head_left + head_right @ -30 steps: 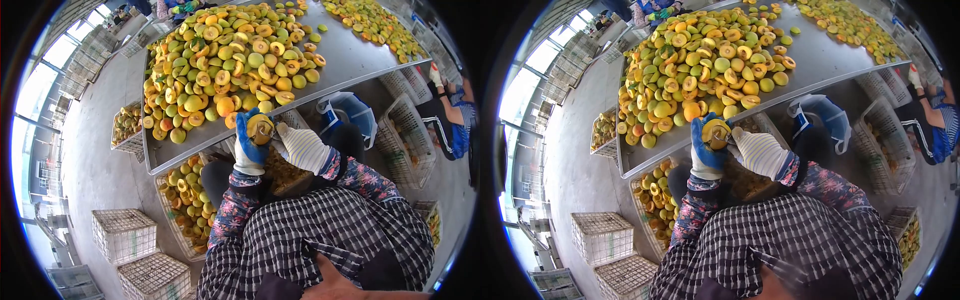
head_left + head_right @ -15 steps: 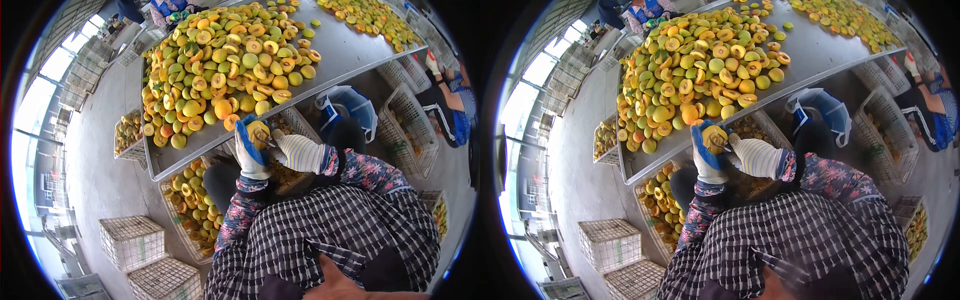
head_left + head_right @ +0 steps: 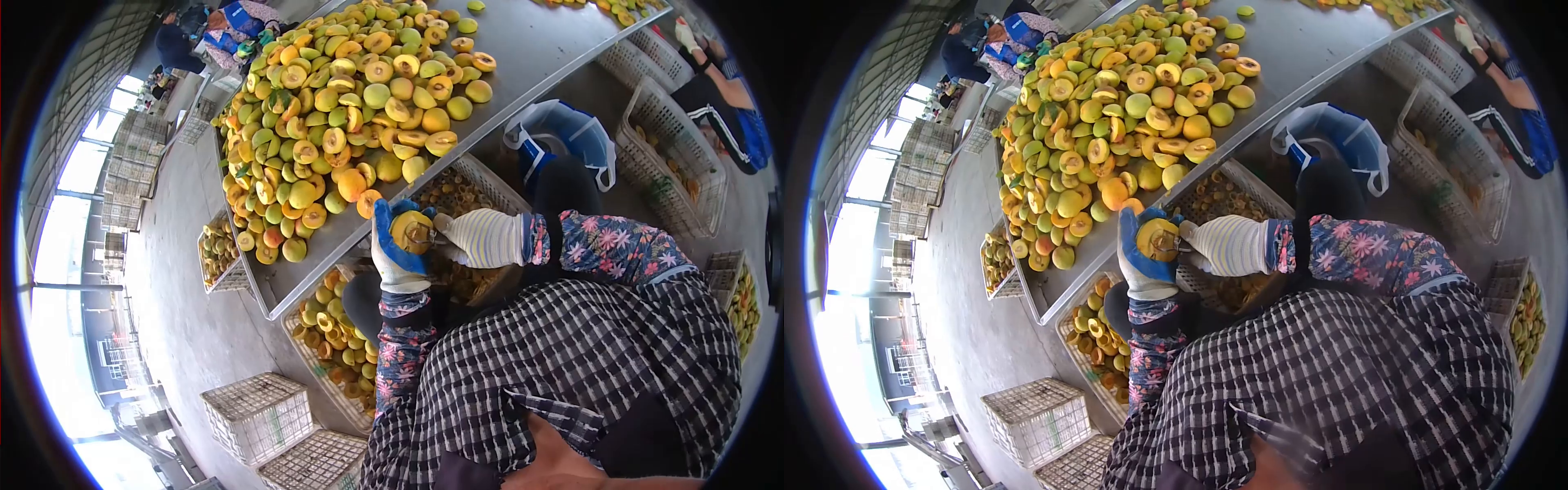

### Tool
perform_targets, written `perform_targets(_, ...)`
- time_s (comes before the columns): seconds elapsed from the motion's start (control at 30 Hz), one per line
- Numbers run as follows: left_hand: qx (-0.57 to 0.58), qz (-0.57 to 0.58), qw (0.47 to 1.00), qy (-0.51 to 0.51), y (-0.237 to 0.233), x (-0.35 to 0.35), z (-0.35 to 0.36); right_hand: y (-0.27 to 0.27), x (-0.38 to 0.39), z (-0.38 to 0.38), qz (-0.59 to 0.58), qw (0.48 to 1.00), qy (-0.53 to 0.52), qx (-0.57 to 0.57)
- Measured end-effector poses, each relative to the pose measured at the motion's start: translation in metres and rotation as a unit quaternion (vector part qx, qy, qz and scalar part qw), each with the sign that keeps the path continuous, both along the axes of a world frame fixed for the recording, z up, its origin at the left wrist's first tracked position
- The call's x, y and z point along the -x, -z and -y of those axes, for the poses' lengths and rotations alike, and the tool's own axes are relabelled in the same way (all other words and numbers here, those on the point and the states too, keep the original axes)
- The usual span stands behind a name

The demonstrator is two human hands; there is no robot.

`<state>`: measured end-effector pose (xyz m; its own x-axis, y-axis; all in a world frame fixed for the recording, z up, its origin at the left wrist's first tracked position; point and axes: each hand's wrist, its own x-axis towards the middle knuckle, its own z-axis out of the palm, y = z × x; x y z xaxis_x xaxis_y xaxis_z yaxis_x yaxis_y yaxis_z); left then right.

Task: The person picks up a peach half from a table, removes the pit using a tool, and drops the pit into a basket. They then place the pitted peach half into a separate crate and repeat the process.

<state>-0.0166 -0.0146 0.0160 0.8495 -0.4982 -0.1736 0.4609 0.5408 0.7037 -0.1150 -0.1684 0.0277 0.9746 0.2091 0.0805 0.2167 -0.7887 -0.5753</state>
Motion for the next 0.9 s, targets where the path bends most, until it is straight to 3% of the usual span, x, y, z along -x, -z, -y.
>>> perform_targets(0.07, -0.043, -0.024, 0.999, -0.015, -0.005, 0.001, 0.002, -0.003, -0.001, 0.006, -0.020, 0.999, -0.019, 0.041)
perform_targets(0.1, -0.009, -0.029, 0.999, 0.023, -0.006, 0.000, 0.000, -0.005, -0.005, 0.009, -0.045, 0.998, -0.021, 0.041)
perform_targets(0.17, 0.065, -0.037, 0.993, 0.090, -0.011, -0.003, -0.006, 0.008, -0.008, 0.012, -0.010, 0.999, -0.011, -0.041)
perform_targets(0.2, 0.099, -0.035, 0.992, 0.076, -0.016, -0.002, -0.004, 0.019, -0.013, 0.014, 0.008, 0.997, -0.010, -0.079)
perform_targets(0.27, 0.169, -0.032, 0.984, 0.048, -0.024, 0.005, 0.007, 0.033, -0.022, 0.010, 0.002, 0.959, 0.001, -0.282)
perform_targets(0.3, 0.093, 0.082, 0.992, -0.001, -0.017, 0.007, 0.012, 0.036, -0.022, 0.008, -0.023, 0.953, 0.015, -0.300)
perform_targets(0.4, 0.130, 0.039, 0.991, -0.014, 0.001, 0.007, 0.014, 0.031, -0.018, 0.001, 0.018, 0.959, 0.042, -0.281)
perform_targets(0.43, 0.016, 0.175, 0.984, -0.028, 0.011, 0.006, 0.012, 0.019, -0.007, -0.003, 0.008, 0.958, 0.069, -0.279)
perform_targets(0.47, -0.102, 0.297, 0.947, -0.061, 0.015, 0.005, 0.010, 0.004, -0.002, -0.006, -0.002, 0.957, 0.095, -0.275)
perform_targets(0.53, -0.253, 0.442, 0.854, -0.110, 0.023, 0.006, 0.006, 0.019, -0.008, 0.001, 0.092, 0.929, 0.075, -0.351)
perform_targets(0.6, -0.120, 0.253, 0.959, -0.037, 0.002, 0.012, 0.010, -0.010, -0.009, 0.002, 0.033, 0.949, 0.122, -0.289)
perform_targets(0.63, -0.132, 0.238, 0.962, -0.029, -0.001, 0.015, 0.012, -0.010, -0.016, -0.005, 0.097, 0.931, 0.113, -0.333)
perform_targets(0.73, -0.150, 0.196, 0.968, -0.042, 0.002, 0.017, 0.026, 0.000, -0.032, -0.012, 0.062, 0.917, 0.110, -0.379)
perform_targets(0.77, -0.149, 0.194, 0.968, -0.050, 0.001, 0.019, 0.028, -0.006, -0.034, -0.011, 0.000, 0.914, 0.110, -0.392)
perform_targets(0.9, -0.168, 0.160, 0.972, -0.041, -0.002, 0.023, 0.025, 0.001, -0.038, -0.015, -0.010, 0.850, 0.098, -0.518)
